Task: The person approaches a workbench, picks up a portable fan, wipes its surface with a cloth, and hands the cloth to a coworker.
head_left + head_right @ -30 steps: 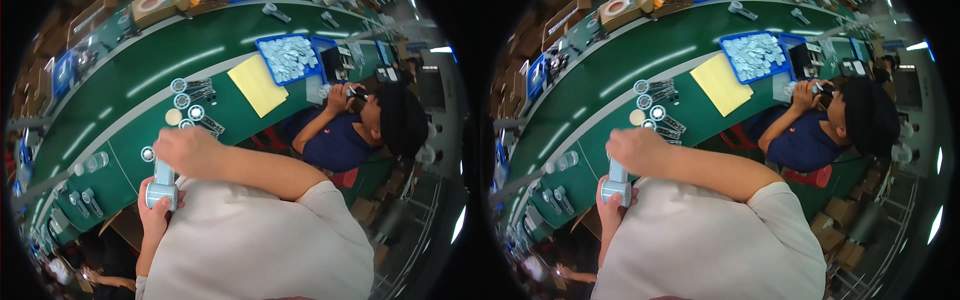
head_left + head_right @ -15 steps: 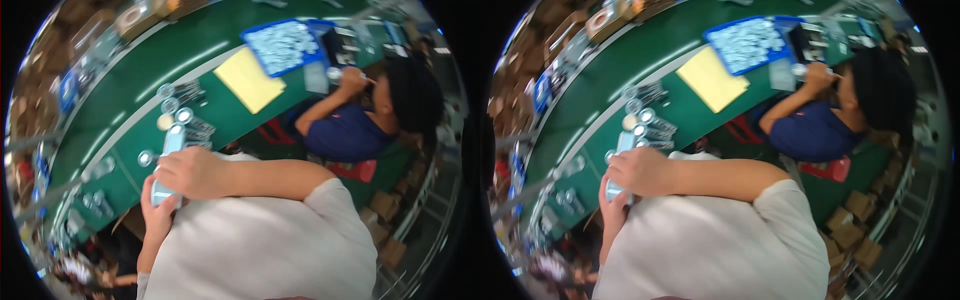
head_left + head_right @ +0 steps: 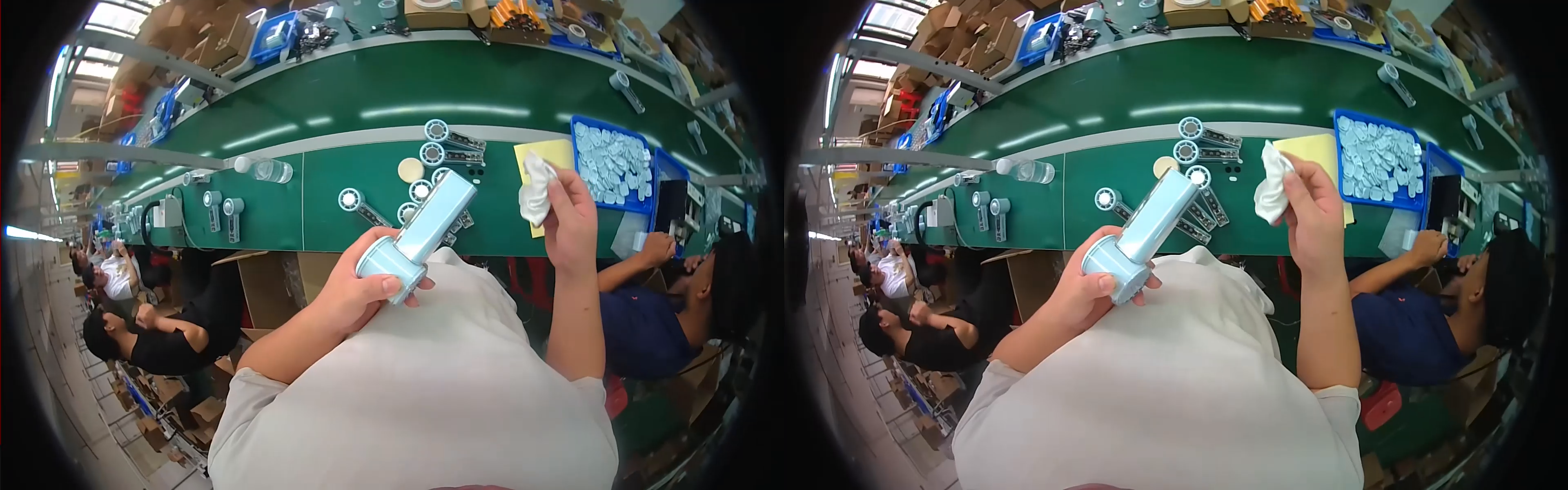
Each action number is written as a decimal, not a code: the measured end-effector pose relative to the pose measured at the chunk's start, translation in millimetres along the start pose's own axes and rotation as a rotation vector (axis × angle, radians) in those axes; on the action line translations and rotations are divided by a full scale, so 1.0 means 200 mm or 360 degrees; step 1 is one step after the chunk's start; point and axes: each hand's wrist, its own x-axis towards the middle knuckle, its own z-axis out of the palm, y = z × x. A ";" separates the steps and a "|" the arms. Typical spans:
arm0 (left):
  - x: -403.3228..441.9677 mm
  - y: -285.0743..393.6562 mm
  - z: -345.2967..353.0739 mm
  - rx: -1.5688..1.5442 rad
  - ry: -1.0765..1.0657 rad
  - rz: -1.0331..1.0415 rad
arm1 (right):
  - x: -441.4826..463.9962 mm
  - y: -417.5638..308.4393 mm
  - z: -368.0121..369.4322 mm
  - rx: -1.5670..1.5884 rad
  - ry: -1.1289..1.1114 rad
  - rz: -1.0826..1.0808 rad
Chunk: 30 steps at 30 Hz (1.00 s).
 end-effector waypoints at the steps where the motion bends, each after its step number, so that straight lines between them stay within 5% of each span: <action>1: 0.00 0.01 -0.01 -0.0103 -0.0054 -0.0012 | 0.00 0.01 0.01 0.0162 -0.0041 0.0105; 12: 0.01 0.13 -0.07 0.0193 0.0046 0.0172 | -0.03 0.11 0.23 0.0134 -0.0016 0.0170; 16: 0.09 0.10 -0.26 0.2174 0.0491 0.1644 | -0.11 -0.01 0.39 -0.0533 0.0014 -0.0191; 18: 0.10 0.17 -0.28 0.2282 0.0467 0.1739 | -0.15 -0.07 0.53 -0.1051 -0.0149 -0.0489; 19: 0.11 0.21 -0.29 0.2404 0.0435 0.1827 | -0.13 -0.07 0.61 -0.1352 -0.0327 -0.1038; 21: 0.11 0.26 -0.30 0.2651 0.0360 0.2001 | -0.11 -0.02 0.78 -0.1543 -0.0537 -0.1595; 23: 0.11 0.26 -0.34 0.2691 0.0353 0.2057 | -0.07 0.02 0.94 -0.1657 -0.0641 -0.1742; 30: 0.07 0.25 -0.45 0.2924 0.0258 0.2244 | 0.10 0.12 0.93 -0.2142 -0.0571 -0.1316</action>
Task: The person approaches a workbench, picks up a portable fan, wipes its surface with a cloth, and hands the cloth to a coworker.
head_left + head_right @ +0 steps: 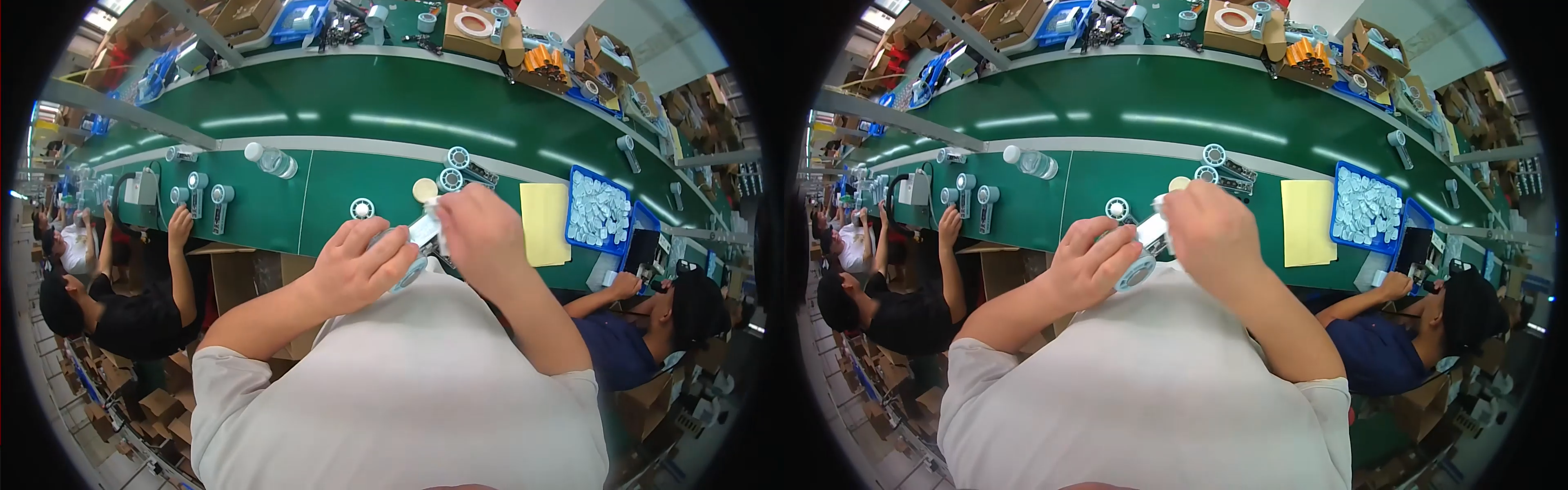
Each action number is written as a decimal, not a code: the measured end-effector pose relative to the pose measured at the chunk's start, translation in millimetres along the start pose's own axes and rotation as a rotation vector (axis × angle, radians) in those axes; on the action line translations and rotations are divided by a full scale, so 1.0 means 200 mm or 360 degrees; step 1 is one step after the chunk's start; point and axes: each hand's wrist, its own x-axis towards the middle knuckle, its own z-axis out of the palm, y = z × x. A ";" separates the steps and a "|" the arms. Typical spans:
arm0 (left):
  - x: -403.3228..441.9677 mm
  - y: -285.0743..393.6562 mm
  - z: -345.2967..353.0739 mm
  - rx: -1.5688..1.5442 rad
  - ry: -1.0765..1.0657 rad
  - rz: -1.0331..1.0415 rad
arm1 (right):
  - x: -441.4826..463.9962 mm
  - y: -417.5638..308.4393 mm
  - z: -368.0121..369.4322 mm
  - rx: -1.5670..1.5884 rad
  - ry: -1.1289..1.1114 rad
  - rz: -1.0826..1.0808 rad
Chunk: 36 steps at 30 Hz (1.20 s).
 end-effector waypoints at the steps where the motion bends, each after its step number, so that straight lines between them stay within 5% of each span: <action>1: -0.01 0.00 0.00 0.0024 -0.0009 0.0043 | 0.01 0.01 0.01 0.0015 -0.0025 0.0063; 6: -0.06 -0.02 0.05 0.0037 0.0104 0.0129 | 0.01 -0.15 0.04 0.0059 -0.0158 -0.0222; 12: -0.06 -0.03 0.05 0.0021 0.0072 0.0133 | -0.01 0.04 0.03 -0.0049 -0.0071 0.0011; 19: -0.03 -0.02 0.03 0.0075 0.0127 0.0284 | -0.06 0.12 -0.01 -0.0022 -0.0003 -0.0118; 24: 0.02 -0.03 0.00 0.0092 0.0231 0.0333 | -0.18 0.34 -0.15 0.0092 -0.0025 0.0474; 26: 0.06 -0.03 -0.02 0.0079 0.0346 0.0372 | -0.20 0.33 -0.21 0.0589 0.0079 0.0864; 36: 0.17 0.00 -0.04 0.0063 0.0369 0.0488 | -0.38 0.43 -0.31 0.1409 0.0295 0.1272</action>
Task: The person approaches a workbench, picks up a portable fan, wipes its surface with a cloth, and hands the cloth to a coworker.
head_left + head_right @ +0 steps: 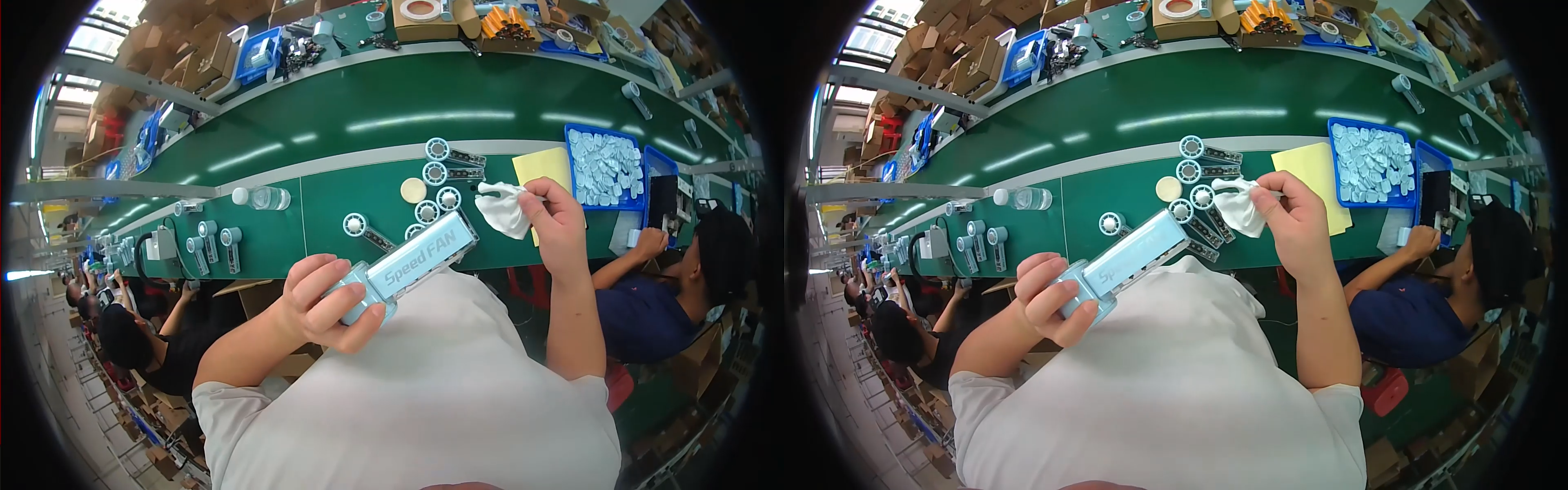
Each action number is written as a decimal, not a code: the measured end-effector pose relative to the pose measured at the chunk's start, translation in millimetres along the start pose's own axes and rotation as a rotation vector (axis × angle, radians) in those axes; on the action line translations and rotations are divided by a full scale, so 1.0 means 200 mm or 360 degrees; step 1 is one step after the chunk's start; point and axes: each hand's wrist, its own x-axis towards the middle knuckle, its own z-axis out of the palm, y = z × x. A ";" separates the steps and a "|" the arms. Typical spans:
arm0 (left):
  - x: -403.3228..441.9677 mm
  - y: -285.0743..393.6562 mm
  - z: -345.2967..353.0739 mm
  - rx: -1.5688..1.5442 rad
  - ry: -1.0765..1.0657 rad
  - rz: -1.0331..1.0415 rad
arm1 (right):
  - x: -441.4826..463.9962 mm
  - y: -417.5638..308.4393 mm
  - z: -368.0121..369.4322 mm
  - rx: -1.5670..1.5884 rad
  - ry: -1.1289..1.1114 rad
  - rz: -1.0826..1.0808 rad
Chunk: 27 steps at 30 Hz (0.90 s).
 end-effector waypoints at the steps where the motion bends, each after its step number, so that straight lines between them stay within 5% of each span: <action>1: 0.01 0.00 0.01 -0.0011 -0.0001 0.0002 | 0.00 0.00 -0.01 0.0000 0.0009 0.0006; 16: 0.01 0.02 0.01 -0.0060 -0.0013 -0.0148 | -0.01 0.01 0.04 0.0010 -0.0004 -0.0050; 27: 0.03 0.02 0.01 -0.0095 0.0048 0.0062 | -0.04 -0.01 0.02 0.0023 0.0005 -0.0033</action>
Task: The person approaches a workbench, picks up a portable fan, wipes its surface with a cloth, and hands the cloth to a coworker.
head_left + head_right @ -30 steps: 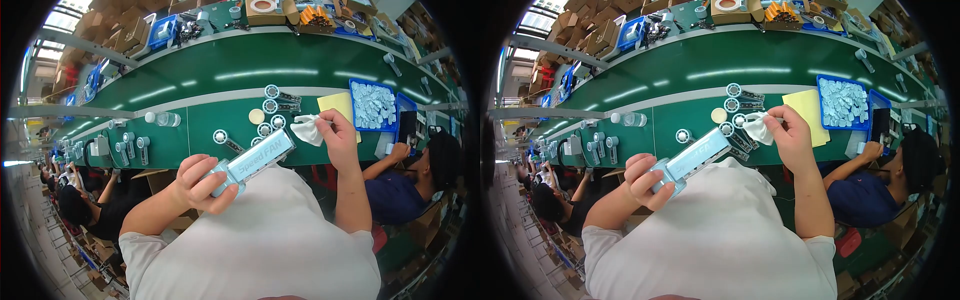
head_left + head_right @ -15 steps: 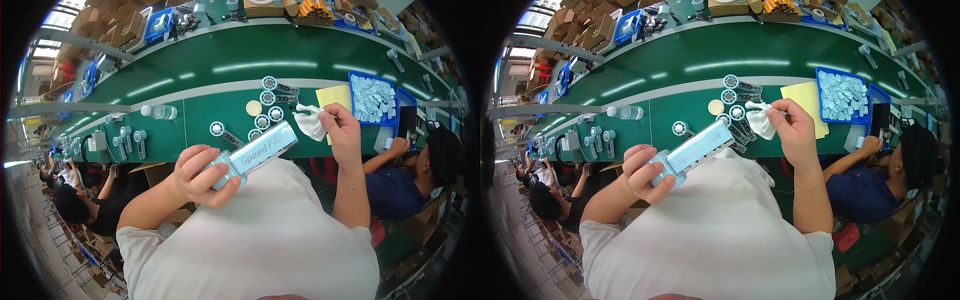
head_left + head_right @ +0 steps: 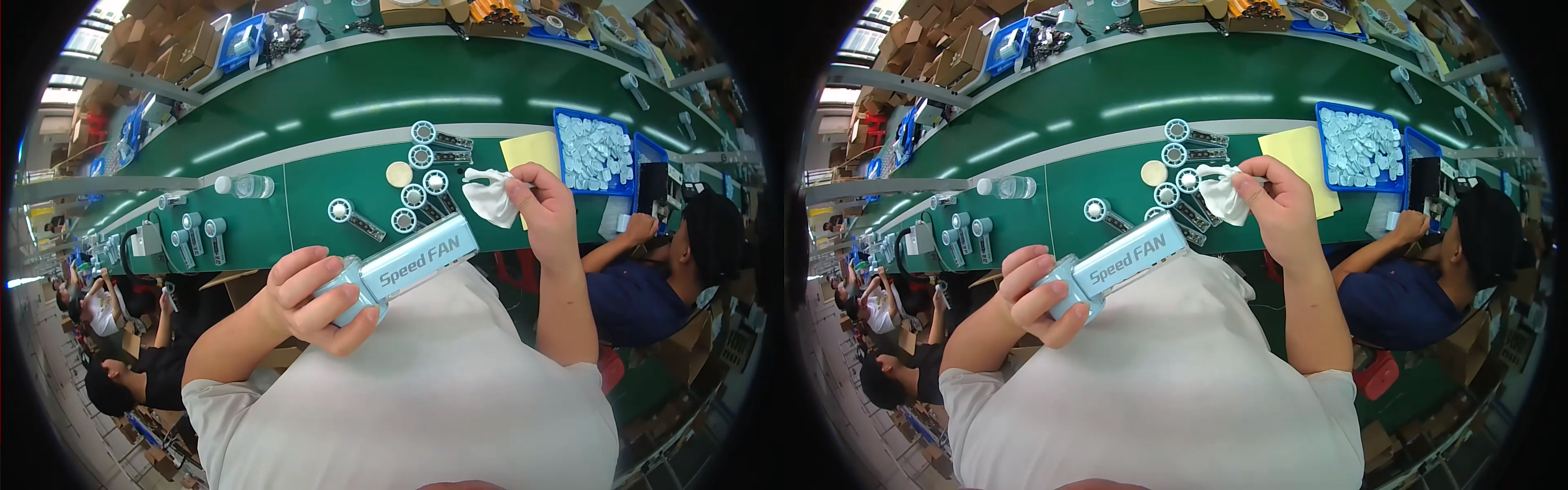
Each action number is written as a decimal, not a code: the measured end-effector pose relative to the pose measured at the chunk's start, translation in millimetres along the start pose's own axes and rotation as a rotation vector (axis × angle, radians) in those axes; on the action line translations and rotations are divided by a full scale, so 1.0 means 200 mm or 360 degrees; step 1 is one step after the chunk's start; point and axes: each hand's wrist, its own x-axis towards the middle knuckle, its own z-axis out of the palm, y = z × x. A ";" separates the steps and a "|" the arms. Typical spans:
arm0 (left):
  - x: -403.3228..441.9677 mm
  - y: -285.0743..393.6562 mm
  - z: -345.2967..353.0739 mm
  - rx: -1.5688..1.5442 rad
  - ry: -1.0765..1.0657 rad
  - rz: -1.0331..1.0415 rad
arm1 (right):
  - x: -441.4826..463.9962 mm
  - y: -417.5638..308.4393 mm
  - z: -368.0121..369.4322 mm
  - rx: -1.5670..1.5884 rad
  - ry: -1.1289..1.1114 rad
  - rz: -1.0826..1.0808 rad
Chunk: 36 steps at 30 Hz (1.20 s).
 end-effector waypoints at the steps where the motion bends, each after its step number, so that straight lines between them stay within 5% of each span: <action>1: 0.00 0.00 0.01 -0.0009 0.0011 0.0017 | -0.01 -0.01 -0.01 0.0040 0.0000 -0.0009; 4: 0.00 0.00 -0.01 -0.0046 -0.0016 0.0037 | -0.01 -0.05 0.02 0.0161 -0.0051 -0.0028; 8: 0.01 0.01 -0.01 -0.0048 -0.0132 0.0038 | -0.07 -0.21 0.05 -0.0037 -0.0380 -0.0483; 14: 0.04 0.04 0.02 -0.0098 -0.0184 0.0250 | -0.12 -0.36 0.35 -0.0802 -0.0919 -0.0756; 18: 0.01 0.08 -0.03 -0.0104 -0.0283 0.0272 | -0.11 -0.27 0.37 -0.1194 -0.1044 -0.0659; 21: -0.04 0.07 -0.06 -0.0130 -0.0334 0.0187 | -0.02 -0.14 0.19 -0.1219 -0.1107 -0.0198; 26: -0.11 0.04 -0.07 -0.0368 -0.0313 -0.0632 | -0.01 0.06 -0.09 -0.1081 -0.0798 0.0204; 28: -0.12 0.04 -0.05 -0.0522 -0.0160 -0.1122 | -0.06 0.11 -0.10 -0.0604 -0.0519 0.0380; 34: -0.04 0.07 -0.06 -0.0988 -0.0344 -0.1794 | -0.11 0.19 -0.02 -0.0540 -0.0518 0.0481; 36: -0.05 0.07 -0.03 -0.1784 -0.0004 -0.2350 | -0.11 0.18 0.01 -0.0568 -0.0565 0.0491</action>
